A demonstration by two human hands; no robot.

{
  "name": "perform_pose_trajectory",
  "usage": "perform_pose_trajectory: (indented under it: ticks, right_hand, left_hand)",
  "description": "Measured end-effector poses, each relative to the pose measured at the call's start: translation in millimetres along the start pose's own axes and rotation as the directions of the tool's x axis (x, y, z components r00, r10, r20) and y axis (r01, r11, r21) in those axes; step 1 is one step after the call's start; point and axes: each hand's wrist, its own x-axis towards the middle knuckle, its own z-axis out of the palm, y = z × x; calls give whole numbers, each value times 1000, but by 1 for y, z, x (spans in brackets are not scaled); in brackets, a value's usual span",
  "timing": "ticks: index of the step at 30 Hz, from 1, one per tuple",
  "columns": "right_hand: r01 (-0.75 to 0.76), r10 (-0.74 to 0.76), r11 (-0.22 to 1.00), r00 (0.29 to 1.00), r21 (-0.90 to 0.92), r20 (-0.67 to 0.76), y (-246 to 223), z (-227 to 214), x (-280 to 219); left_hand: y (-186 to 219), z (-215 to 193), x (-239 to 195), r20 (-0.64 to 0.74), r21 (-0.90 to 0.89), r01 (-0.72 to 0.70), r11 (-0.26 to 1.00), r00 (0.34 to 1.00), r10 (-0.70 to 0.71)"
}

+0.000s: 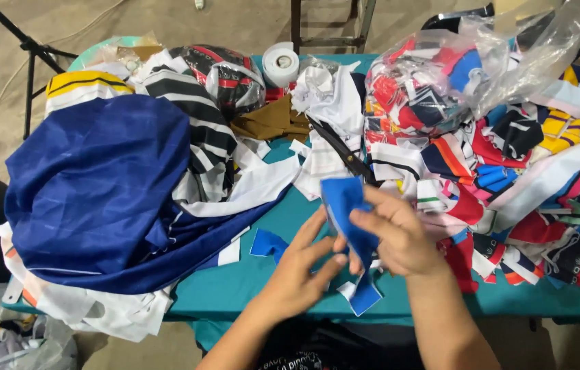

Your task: Sorting through a pile of fabric scraps and using scissors to trim or cut them into specific sizes.

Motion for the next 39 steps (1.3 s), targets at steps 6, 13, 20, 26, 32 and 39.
perform_pose_trajectory:
  ticks: [6,13,20,26,32,39]
  right_hand:
    - [122,-123,991,992,47,14,40,7,-16]
    - [175,-177,982,984,-66,-26,58,-1,-48]
    - [55,-179,862,963,-504,-201,85,-18,-70]
    - [149,-364,760,904,-633,-225,92,-24,-64]
    - [210,-486,643,855,-736,-181,65,-7,-46]
    - [237,-422,700,898,-674,-123,116,-43,-56]
  left_hand:
    - [-70,13,-3,-84,-457,42,888,992,-90]
    - [-36,10,6,-148,-455,35,890,982,-114]
    - [5,11,25,-271,-323,-7,946,959,-85]
    - [19,11,21,-78,-317,-79,945,995,57]
    - [10,17,15,40,-235,-138,962,988,151]
    - [15,13,12,46,-213,-135,968,988,147]
